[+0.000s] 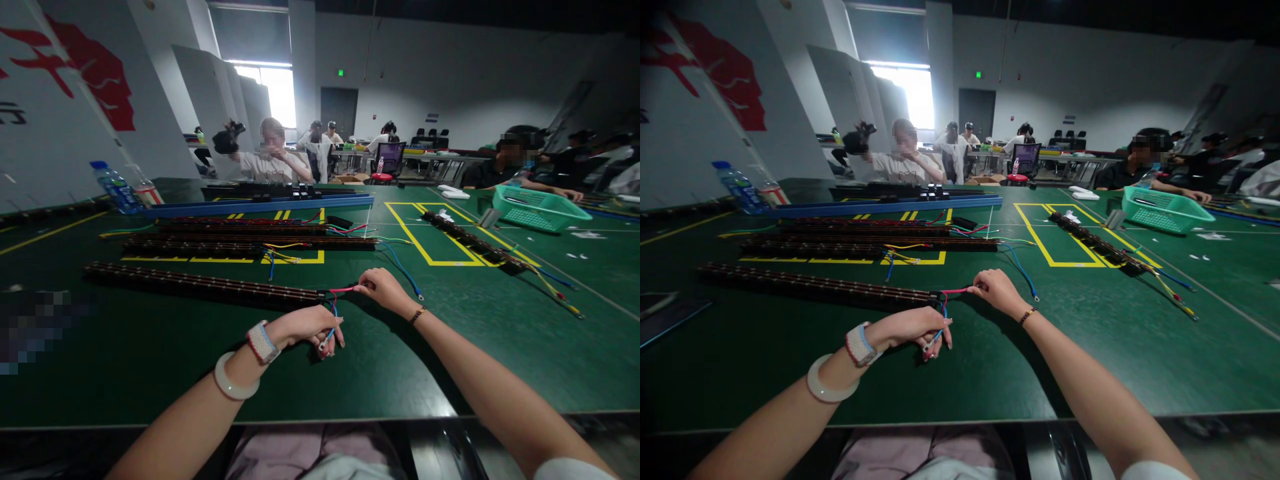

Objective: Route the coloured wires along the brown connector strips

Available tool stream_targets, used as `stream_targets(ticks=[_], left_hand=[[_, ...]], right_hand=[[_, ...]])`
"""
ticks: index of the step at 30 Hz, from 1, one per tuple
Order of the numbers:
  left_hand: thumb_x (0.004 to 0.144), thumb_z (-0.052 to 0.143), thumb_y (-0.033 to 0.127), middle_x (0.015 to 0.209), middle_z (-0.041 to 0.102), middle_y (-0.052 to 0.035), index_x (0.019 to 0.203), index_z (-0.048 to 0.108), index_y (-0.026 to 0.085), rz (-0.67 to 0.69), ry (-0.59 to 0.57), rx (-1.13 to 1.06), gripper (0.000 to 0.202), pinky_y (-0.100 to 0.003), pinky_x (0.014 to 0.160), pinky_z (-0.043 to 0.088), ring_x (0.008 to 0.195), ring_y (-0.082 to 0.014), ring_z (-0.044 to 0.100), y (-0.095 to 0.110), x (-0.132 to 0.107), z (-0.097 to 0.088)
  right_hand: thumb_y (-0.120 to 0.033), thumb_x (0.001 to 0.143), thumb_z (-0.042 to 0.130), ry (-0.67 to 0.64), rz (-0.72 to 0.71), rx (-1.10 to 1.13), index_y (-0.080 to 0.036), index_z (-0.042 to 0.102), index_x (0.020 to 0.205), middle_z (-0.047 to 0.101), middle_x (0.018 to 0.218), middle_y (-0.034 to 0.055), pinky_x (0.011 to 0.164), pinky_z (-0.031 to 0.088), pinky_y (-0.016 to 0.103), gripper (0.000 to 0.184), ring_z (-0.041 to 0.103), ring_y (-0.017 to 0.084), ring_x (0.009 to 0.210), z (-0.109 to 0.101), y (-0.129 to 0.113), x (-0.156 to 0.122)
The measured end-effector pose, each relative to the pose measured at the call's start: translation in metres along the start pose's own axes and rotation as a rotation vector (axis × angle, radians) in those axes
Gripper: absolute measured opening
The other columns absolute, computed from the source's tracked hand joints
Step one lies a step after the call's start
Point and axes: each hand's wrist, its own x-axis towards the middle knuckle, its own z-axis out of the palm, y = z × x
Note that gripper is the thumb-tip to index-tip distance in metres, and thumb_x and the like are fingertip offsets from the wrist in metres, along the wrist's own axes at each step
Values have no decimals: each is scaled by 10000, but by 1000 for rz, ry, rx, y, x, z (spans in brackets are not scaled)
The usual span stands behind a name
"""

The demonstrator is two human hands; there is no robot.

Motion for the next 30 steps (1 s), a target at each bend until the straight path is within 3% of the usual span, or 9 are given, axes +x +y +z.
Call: stream_targets(ticks=[5, 9, 11, 14, 17, 23, 30], left_hand=[[864, 487, 491, 952, 640, -227, 1047, 566, 27, 33, 20, -350, 505, -361, 818, 492, 801, -215, 661, -2, 9, 13], [900, 432, 472, 1130, 575, -256, 1093, 521, 15, 60, 1, -651, 504, -389, 969, 422, 984, -237, 630, -5, 15, 18], [920, 382, 472, 1135, 571, -244, 1082, 523, 6, 65, -4, -740, 513, -366, 982, 412, 994, -222, 621, -5, 16, 20], [927, 346, 492, 1070, 594, -203, 1083, 519, 19, 93, -18, -817, 527, -321, 902, 446, 865, -169, 627, -4, 17, 22], [928, 344, 493, 1059, 596, -176, 1145, 488, 36, 106, -4, -849, 526, -292, 830, 459, 778, -134, 608, -2, 17, 24], [944, 350, 427, 1077, 591, -169, 1182, 462, 49, 121, 45, -877, 460, -280, 875, 445, 867, -141, 621, -2, 20, 27], [924, 441, 314, 1033, 607, -155, 1166, 488, 74, 170, 82, -919, 344, -305, 910, 440, 856, -137, 622, -6, 24, 30]], right_hand=[[-463, 856, 577, -66, -5, 62, -154, 640, 865, 585, 769, 34, 683, 352, 258, 316, 504, 136, 726, -6, -2, -1], [-530, 835, 569, -63, -65, 74, -182, 596, 1103, 576, 1017, 73, 831, 380, 305, 440, 515, 180, 929, -18, -24, -4], [-588, 802, 576, -103, -96, 80, -186, 537, 1208, 549, 1124, 89, 904, 365, 338, 573, 496, 204, 1024, -21, -39, -7], [-652, 697, 636, -190, -125, 54, -162, 461, 1297, 504, 1208, 114, 982, 327, 378, 794, 450, 240, 1113, -19, -56, -12], [-595, 621, 712, -217, -85, 2, -135, 445, 1306, 477, 1224, 126, 1011, 301, 390, 868, 419, 255, 1135, -12, -60, -17], [-523, 625, 714, -189, 78, -114, -128, 542, 1142, 506, 1100, 125, 916, 342, 400, 673, 431, 265, 1024, -6, -58, -20], [-353, 689, 665, -215, 104, -149, -156, 576, 924, 558, 907, 58, 728, 351, 291, 319, 493, 187, 828, -15, -69, -16]])
